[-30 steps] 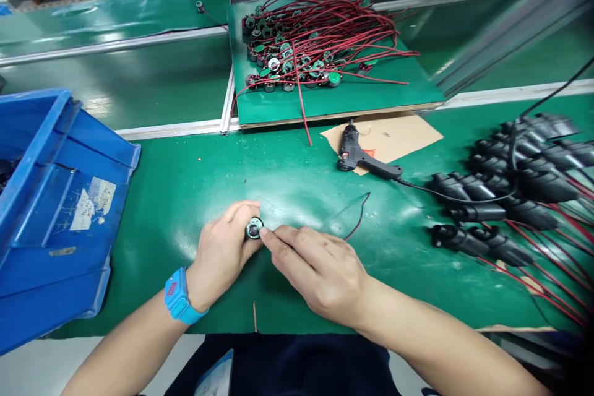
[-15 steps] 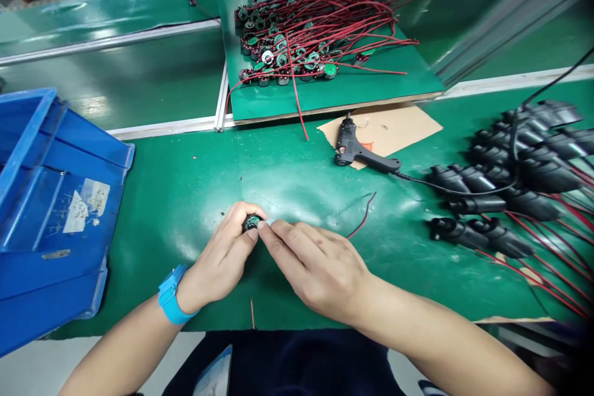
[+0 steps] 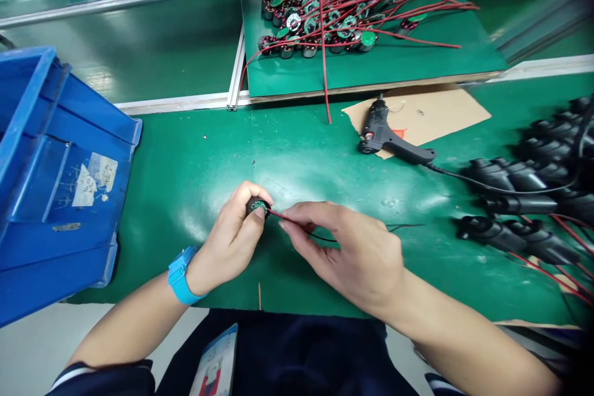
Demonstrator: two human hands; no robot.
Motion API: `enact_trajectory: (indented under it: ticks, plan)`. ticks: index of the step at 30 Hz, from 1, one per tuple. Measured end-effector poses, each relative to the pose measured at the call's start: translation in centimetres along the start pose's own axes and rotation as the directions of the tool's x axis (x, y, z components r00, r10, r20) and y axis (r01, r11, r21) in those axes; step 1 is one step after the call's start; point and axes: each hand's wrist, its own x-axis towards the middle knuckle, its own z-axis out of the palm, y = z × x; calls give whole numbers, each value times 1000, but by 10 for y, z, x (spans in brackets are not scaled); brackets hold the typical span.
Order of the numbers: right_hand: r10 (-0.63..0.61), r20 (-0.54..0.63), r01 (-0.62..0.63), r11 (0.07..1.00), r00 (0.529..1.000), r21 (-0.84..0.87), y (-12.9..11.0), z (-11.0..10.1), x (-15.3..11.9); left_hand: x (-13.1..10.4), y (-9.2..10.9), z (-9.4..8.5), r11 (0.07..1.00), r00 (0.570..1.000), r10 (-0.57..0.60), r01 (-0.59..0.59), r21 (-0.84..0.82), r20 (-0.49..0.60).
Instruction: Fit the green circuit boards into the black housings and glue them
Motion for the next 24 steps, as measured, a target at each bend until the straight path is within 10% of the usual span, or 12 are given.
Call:
enact_trajectory:
  ticks: [8,14,24]
  plan:
    - [179,158,-212,953,971,218,0,-3,2,2,8,4,974,991,133,-127,187,-19]
    - [-44,94,40,998,995,48,5,0,-6,1,9,7,963,989,150,-149,226,13]
    - [27,44,-29,999,999,42,3,-12,6,-6,5,7,999,999,32,-32,10,11]
